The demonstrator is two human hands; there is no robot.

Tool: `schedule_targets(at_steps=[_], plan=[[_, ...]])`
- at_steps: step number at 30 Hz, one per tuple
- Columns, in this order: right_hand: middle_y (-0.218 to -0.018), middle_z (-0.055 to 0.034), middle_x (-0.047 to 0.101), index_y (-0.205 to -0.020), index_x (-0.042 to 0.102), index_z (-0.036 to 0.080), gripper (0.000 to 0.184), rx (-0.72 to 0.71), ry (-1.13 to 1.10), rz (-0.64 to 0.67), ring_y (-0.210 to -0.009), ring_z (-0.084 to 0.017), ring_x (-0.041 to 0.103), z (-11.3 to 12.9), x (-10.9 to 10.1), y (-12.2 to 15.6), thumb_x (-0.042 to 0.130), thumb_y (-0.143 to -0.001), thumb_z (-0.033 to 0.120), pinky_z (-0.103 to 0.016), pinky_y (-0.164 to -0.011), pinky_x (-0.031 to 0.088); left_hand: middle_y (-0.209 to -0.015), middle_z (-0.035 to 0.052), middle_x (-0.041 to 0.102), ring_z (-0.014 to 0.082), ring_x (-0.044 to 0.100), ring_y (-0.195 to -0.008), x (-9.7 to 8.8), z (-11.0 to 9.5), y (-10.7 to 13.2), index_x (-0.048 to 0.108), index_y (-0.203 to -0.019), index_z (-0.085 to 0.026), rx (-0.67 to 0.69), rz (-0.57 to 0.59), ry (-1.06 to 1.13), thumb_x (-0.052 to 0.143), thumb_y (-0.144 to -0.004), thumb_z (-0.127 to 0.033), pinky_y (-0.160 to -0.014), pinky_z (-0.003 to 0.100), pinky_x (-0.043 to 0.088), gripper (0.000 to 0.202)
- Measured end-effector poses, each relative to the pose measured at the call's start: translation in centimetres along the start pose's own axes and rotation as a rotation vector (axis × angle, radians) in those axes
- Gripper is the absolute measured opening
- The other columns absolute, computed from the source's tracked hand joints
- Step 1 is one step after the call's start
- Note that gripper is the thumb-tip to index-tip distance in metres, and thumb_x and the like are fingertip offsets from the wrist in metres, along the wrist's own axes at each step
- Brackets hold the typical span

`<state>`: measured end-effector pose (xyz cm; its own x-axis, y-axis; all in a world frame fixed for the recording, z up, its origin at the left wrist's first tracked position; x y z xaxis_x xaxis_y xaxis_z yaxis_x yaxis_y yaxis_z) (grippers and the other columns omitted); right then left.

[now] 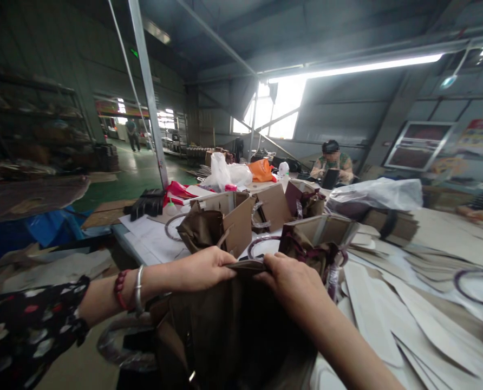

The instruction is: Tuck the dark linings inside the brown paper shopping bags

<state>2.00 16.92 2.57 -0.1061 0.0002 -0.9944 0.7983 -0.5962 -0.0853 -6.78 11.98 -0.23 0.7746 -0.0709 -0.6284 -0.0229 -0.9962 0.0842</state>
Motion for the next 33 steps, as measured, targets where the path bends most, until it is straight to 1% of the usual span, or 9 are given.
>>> schedule_targets(at_steps=[4, 7, 11, 15, 20, 24, 29, 33], plan=[[-0.086, 0.0009, 0.059, -0.086, 0.051, 0.024, 0.008, -0.047, 0.05, -0.024, -0.074, -0.018, 0.06, 0.6, -0.2, 0.3, 0.047, -0.086, 0.031, -0.024, -0.052, 0.029, -0.058, -0.002, 0.049, 0.0103, 0.04, -0.053, 0.1, 0.0, -0.1, 0.064, -0.079, -0.01, 0.027, -0.006, -0.018, 0.043, -0.072, -0.019, -0.048, 0.019, 0.031, 0.024], [-0.087, -0.0007, 0.06, -0.089, 0.051, 0.022, 0.008, -0.08, 0.087, -0.035, -0.076, -0.018, 0.06, 1.1, -0.3, 0.4, 0.047, -0.086, 0.028, -0.024, -0.053, 0.032, -0.059, -0.0019, 0.049, 0.0104, 0.039, -0.054, 0.2, -0.1, -0.2, 0.064, -0.079, -0.011, 0.035, -0.012, -0.024, 0.043, -0.072, -0.021, -0.048, 0.019, 0.03, 0.023], [-0.09, -0.0001, 0.062, -0.098, 0.051, 0.023, 0.013, -0.128, 0.072, -0.057, -0.078, -0.018, 0.06, 1.7, -0.4, 0.4, 0.05, -0.085, 0.023, -0.024, -0.055, 0.033, -0.056, -0.0018, 0.047, 0.0101, 0.038, -0.052, 0.1, 0.0, -0.2, 0.063, -0.076, -0.011, 0.028, -0.025, -0.045, 0.044, -0.072, -0.022, -0.047, 0.019, 0.029, 0.023], [-0.083, 0.0001, 0.063, -0.089, 0.052, 0.021, 0.005, -0.128, 0.137, -0.067, -0.071, -0.018, 0.061, 1.8, -0.2, 0.2, 0.05, -0.085, 0.023, -0.025, -0.05, 0.027, -0.054, -0.0026, 0.045, 0.0095, 0.037, -0.049, 0.1, 0.1, -0.4, 0.062, -0.074, -0.011, 0.032, -0.022, -0.055, 0.044, -0.072, -0.021, -0.047, 0.019, 0.029, 0.021], [-0.079, 0.0003, 0.063, -0.085, 0.051, 0.02, 0.005, -0.161, 0.162, -0.086, -0.067, -0.017, 0.061, 2.2, -0.3, 0.2, 0.048, -0.087, 0.023, -0.025, -0.048, 0.023, -0.059, -0.0019, 0.051, 0.0101, 0.041, -0.053, 0.1, 0.5, -0.7, 0.064, -0.08, -0.011, 0.039, -0.013, -0.035, 0.043, -0.072, -0.018, -0.05, 0.019, 0.033, 0.023], [-0.078, 0.0015, 0.061, -0.082, 0.051, 0.021, 0.007, -0.147, 0.118, -0.074, -0.065, -0.016, 0.06, 2.0, -0.4, 0.1, 0.047, -0.087, 0.025, -0.025, -0.048, 0.023, -0.062, -0.0014, 0.055, 0.0106, 0.044, -0.055, 0.1, 0.4, -0.6, 0.065, -0.082, -0.011, 0.044, -0.009, -0.023, 0.044, -0.072, -0.018, -0.054, 0.018, 0.036, 0.024], [-0.075, 0.0024, 0.058, -0.076, 0.05, 0.022, 0.012, -0.146, 0.046, -0.064, -0.065, -0.014, 0.057, 1.7, -0.4, -0.1, 0.046, -0.086, 0.026, -0.023, -0.05, 0.024, -0.064, -0.0012, 0.057, 0.0111, 0.046, -0.058, 0.3, 0.2, -0.3, 0.065, -0.084, -0.011, 0.047, 0.01, -0.005, 0.045, -0.072, -0.019, -0.056, 0.018, 0.038, 0.025], [-0.072, 0.0029, 0.055, -0.072, 0.048, 0.021, 0.016, -0.146, -0.043, -0.054, -0.063, -0.012, 0.052, 1.2, -0.3, -0.4, 0.046, -0.086, 0.03, -0.022, -0.051, 0.025, -0.065, -0.001, 0.058, 0.0114, 0.047, -0.058, 0.6, 0.0, -0.2, 0.065, -0.086, -0.011, 0.049, 0.037, 0.01, 0.045, -0.073, -0.021, -0.056, 0.018, 0.039, 0.026]])
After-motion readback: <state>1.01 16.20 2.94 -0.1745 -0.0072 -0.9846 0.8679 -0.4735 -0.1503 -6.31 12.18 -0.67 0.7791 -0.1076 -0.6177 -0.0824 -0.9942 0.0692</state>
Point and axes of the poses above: each hand's wrist, its own y-axis away from the middle knuckle, its own x-axis out of the palm, z = x × y, the point moved 10 cm from there along -y, towards the middle knuckle
